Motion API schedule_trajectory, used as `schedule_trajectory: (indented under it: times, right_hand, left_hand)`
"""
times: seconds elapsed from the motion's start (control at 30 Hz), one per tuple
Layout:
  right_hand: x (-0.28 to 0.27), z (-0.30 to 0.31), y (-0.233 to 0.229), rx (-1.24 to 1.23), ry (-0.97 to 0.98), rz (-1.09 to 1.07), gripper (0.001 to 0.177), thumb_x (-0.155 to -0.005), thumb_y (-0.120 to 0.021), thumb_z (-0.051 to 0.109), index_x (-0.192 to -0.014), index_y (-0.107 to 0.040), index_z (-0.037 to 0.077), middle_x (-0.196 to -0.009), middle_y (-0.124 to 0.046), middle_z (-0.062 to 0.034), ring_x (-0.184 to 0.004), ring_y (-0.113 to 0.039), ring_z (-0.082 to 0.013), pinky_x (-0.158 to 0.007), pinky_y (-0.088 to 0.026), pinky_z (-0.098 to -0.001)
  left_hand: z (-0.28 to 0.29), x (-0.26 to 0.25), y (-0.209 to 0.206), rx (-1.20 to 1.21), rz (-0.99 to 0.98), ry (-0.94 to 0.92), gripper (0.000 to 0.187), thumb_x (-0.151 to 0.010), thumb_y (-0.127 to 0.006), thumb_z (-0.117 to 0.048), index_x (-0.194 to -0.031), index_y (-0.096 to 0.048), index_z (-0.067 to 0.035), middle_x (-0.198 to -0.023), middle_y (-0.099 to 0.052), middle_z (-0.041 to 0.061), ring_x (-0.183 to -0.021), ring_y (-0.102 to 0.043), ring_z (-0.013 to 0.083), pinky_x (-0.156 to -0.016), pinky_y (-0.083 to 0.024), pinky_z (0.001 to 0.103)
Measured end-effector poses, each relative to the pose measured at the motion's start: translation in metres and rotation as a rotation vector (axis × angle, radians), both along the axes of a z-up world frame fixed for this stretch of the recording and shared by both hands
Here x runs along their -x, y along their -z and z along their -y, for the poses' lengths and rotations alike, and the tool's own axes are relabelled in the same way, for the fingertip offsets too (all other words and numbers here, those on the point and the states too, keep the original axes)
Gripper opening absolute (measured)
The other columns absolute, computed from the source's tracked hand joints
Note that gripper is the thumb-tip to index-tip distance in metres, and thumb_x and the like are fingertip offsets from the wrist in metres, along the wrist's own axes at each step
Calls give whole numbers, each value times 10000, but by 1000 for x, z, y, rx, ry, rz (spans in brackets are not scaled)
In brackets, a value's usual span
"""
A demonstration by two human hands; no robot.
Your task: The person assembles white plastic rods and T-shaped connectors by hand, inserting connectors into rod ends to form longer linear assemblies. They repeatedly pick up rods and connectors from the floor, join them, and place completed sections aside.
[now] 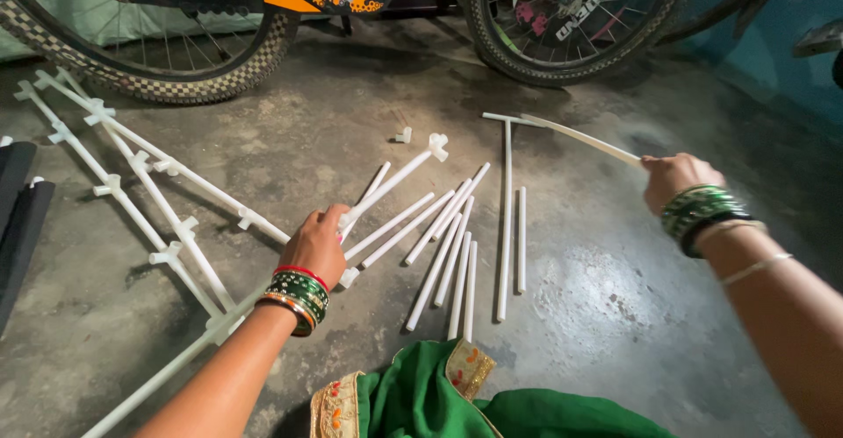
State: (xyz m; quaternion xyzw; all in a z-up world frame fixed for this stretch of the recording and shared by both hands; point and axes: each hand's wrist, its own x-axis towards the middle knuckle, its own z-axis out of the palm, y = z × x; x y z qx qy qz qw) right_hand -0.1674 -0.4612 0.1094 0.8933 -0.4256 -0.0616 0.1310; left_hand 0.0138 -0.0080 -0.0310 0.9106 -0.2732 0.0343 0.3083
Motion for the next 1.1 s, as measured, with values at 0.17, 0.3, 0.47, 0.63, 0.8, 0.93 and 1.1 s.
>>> schedule_trajectory:
  times: [0.17, 0.3, 0.47, 0.63, 0.8, 0.93, 1.1]
  right_hand:
    - [50, 52, -20, 33, 25, -130, 498, -1061, -484, 155, -1491, -559, 394, -1274, -740, -2, -861, -790, -187, -698, -691, -351]
    - [96, 110, -26, 166, -212, -131, 418, -1052, -542, 213, -1419, -653, 380, -1143, -803, 50, -803, -765, -126, -732, -668, -312]
    - [101, 110, -7, 61, -21, 86, 431, -1054, -575, 214, -1448, -650, 371, -1057, -811, -50, -752, -742, -210, -688, -669, -361]
    - [59, 65, 14, -172, 209, 324, 432, -1078, -499, 201, -1443, -622, 397, -1299, -709, -90, -988, -732, -308, -834, -642, -463]
    - [34, 44, 10, 24, 63, 90, 625, -954, -542, 79, -1467, -573, 434, -1443, -628, -47, -1229, -649, -267, -1019, -570, -463]
    - [49, 65, -9, -13, 35, -46, 512, -1037, -505, 163, -1477, -587, 413, -1379, -694, -39, -1074, -726, -246, -910, -641, -432]
    - [73, 105, -37, 210, -256, -339, 430, -1030, -505, 219, -1420, -610, 367, -1370, -687, 159, -865, -749, -108, -737, -717, -300]
  left_hand:
    - [1, 3, -4, 24, 12, 6, 417, -884, -585, -2, -1263, -578, -176, -1089, -656, 179, -1012, -654, 406, -841, -533, 492]
    - [-2, 6, -7, 34, 19, 7, 421, -878, -586, 1, -1262, -578, -174, -1103, -652, 188, -1016, -649, 413, -840, -530, 496]
    - [-2, 8, -8, 36, 48, 11, 415, -883, -591, -10, -1265, -578, -172, -1100, -653, 192, -1022, -650, 414, -848, -533, 493]
    - [-1, 6, 2, 11, 21, 7, 412, -888, -598, -21, -1264, -579, -186, -1110, -654, 175, -1022, -653, 403, -841, -534, 495]
    - [-3, 0, 3, 42, 67, 11, 410, -864, -611, -14, -1242, -582, -170, -1107, -654, 179, -1035, -643, 412, -847, -531, 495]
    - [-2, 2, 2, 19, 14, -1, 410, -886, -598, -16, -1262, -576, -180, -1114, -656, 168, -1040, -651, 396, -864, -533, 487]
    - [-2, 8, -8, 48, -2, 5, 401, -894, -595, -28, -1263, -575, -185, -1123, -651, 171, -1029, -648, 407, -857, -528, 493]
